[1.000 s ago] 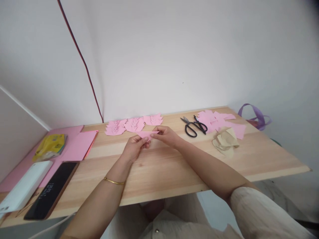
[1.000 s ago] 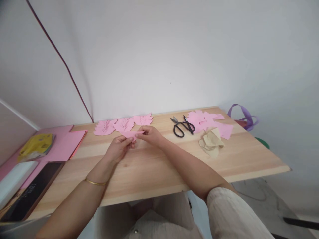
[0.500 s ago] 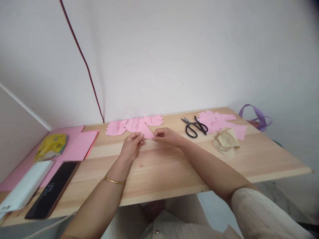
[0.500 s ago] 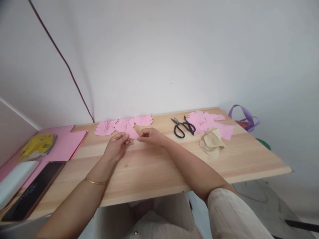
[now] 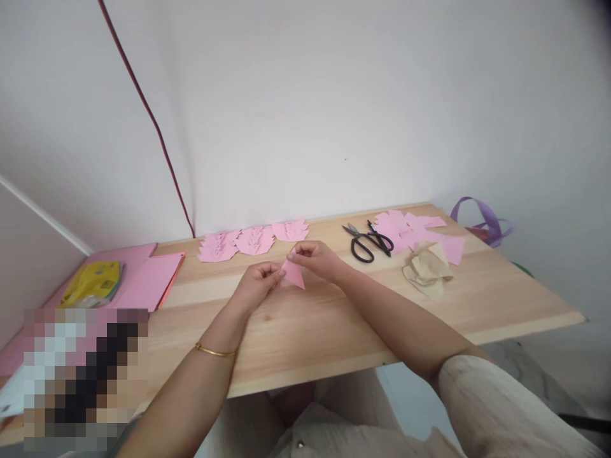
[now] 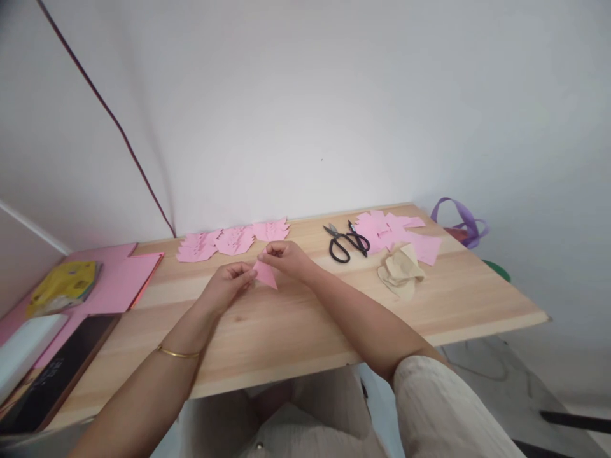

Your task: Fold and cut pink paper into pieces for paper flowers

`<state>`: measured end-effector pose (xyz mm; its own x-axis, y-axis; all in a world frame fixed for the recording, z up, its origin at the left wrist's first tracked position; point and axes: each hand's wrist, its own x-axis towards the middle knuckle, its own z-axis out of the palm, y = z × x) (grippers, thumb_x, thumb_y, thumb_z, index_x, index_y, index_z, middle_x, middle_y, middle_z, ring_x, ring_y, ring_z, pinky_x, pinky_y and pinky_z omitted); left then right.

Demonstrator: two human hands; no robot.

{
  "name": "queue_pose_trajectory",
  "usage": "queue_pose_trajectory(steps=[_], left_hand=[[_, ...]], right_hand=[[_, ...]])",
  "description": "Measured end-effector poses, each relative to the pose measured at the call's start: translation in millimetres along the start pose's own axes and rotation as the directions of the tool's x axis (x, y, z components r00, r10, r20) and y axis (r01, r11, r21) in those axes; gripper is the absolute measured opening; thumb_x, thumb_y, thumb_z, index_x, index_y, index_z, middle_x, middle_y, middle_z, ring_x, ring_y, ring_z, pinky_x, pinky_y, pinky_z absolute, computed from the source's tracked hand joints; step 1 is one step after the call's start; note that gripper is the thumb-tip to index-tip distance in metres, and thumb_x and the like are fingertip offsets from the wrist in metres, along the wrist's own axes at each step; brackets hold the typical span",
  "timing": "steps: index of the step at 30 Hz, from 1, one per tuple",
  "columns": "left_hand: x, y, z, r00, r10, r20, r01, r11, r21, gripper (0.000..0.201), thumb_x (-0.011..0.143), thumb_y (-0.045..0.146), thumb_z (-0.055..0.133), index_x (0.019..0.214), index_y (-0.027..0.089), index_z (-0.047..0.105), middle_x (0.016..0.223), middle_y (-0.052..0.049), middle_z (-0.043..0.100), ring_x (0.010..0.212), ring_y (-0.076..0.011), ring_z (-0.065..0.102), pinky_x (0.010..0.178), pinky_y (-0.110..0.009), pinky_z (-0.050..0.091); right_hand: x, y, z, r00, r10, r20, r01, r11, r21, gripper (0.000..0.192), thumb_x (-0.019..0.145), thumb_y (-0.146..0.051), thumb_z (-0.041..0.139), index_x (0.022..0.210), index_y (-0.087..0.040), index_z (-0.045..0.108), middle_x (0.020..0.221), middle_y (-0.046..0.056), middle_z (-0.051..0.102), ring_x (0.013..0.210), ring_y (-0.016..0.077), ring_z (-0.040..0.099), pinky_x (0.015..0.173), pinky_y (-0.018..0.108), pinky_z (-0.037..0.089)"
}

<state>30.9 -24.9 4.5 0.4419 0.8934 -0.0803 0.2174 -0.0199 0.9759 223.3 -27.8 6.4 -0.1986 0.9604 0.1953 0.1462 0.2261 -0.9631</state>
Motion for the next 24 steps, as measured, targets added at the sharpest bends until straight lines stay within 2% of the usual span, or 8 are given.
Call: queue_pose_trajectory(steps=[5, 7, 9, 12, 15, 19, 21, 24], left_hand=[[-2.3, 2.9, -0.8, 0.993, -0.015, 0.117, 0.006, 0.996, 0.085, 0.026, 0.069, 0.038, 0.067, 0.065, 0.014, 0.057, 0.053, 0.003, 0.05, 0.047, -0.0067, 0.037, 0.047, -0.021, 0.024], [-2.1, 2.1, -0.8, 0.995, -0.005, 0.097, -0.002, 0.997, 0.079, 0.024, 0.069, 0.037, 0.067, 0.066, 0.015, 0.057, 0.051, 0.004, 0.048, 0.045, -0.0065, 0.035, 0.046, -0.021, 0.023], [-0.3, 1.1, -2.4, 0.998, 0.053, -0.041, -0.051, 0.998, 0.03, 0.023, 0.07, 0.037, 0.066, 0.066, 0.016, 0.057, 0.05, 0.005, 0.046, 0.045, -0.0068, 0.035, 0.046, -0.021, 0.024], [3.4, 1.5, -7.2, 0.939, 0.151, -0.311, -0.159, 0.987, -0.003, 0.023, 0.07, 0.034, 0.067, 0.059, 0.017, 0.055, 0.051, 0.004, 0.047, 0.049, -0.008, 0.038, 0.049, -0.021, 0.028], [4.8, 4.6, -9.5, 0.939, 0.17, -0.299, -0.174, 0.985, 0.011, 0.022, 0.066, 0.032, 0.07, 0.055, 0.016, 0.058, 0.052, 0.003, 0.049, 0.051, -0.009, 0.04, 0.051, -0.022, 0.03], [5.4, 5.6, -8.8, 0.96, 0.139, -0.242, -0.147, 0.989, -0.013, 0.018, 0.064, 0.033, 0.072, 0.063, 0.016, 0.066, 0.055, 0.002, 0.053, 0.053, -0.0093, 0.042, 0.053, -0.022, 0.032], [7.9, 2.4, -11.8, 0.926, 0.136, -0.351, -0.158, 0.987, -0.034, 0.019, 0.067, 0.034, 0.07, 0.069, 0.016, 0.067, 0.055, 0.002, 0.052, 0.053, -0.0091, 0.042, 0.053, -0.021, 0.033], [13.6, -4.6, -21.0, 0.832, 0.115, -0.542, -0.21, 0.971, -0.117, 0.022, 0.071, 0.038, 0.066, 0.073, 0.016, 0.064, 0.054, 0.004, 0.049, 0.051, -0.0081, 0.043, 0.053, -0.021, 0.034]], right_hand=[[-0.9, -1.4, 1.4, 0.999, -0.015, 0.03, 0.015, 1.0, 0.002, 0.03, 0.075, -0.044, 0.061, 0.07, -0.015, 0.059, 0.065, -0.001, 0.052, 0.059, 0.0096, 0.044, 0.056, 0.023, 0.034], [-1.3, -4.2, 1.4, 0.999, -0.013, 0.049, 0.012, 1.0, 0.02, 0.03, 0.075, -0.045, 0.061, 0.072, -0.015, 0.059, 0.065, -0.001, 0.052, 0.06, 0.0096, 0.045, 0.056, 0.023, 0.035], [-1.0, -6.9, 0.8, 0.999, -0.015, 0.048, 0.013, 0.999, 0.038, 0.031, 0.075, -0.046, 0.061, 0.079, -0.015, 0.061, 0.069, -0.001, 0.054, 0.062, 0.0099, 0.046, 0.059, 0.023, 0.037], [0.5, -7.9, 0.1, 0.999, -0.023, 0.022, 0.023, 0.999, 0.032, 0.035, 0.073, -0.045, 0.063, 0.092, -0.016, 0.062, 0.077, 0.001, 0.057, 0.066, 0.0102, 0.048, 0.064, 0.024, 0.039], [1.0, -4.9, 1.7, 0.997, -0.07, 0.03, 0.072, 0.993, -0.09, 0.035, 0.071, -0.041, 0.066, 0.096, -0.017, 0.063, 0.078, 0.001, 0.057, 0.065, 0.0099, 0.046, 0.062, 0.023, 0.038], [1.1, 1.9, 1.9, 0.992, -0.105, 0.067, 0.119, 0.953, -0.279, 0.022, 0.077, -0.036, 0.059, 0.081, -0.016, 0.065, 0.07, 0.0, 0.056, 0.061, 0.01, 0.043, 0.058, 0.023, 0.033], [3.2, 6.9, -1.1, 0.994, -0.104, 0.016, 0.103, 0.926, -0.364, 0.019, 0.079, -0.033, 0.056, 0.08, -0.016, 0.064, 0.069, 0.0, 0.057, 0.062, 0.0108, 0.044, 0.059, 0.023, 0.031], [7.1, 15.0, -5.2, 0.992, -0.101, -0.074, 0.038, 0.806, -0.59, 0.012, 0.079, -0.025, 0.055, 0.076, -0.017, 0.063, 0.071, 0.003, 0.06, 0.066, 0.0137, 0.047, 0.063, 0.025, 0.03]])
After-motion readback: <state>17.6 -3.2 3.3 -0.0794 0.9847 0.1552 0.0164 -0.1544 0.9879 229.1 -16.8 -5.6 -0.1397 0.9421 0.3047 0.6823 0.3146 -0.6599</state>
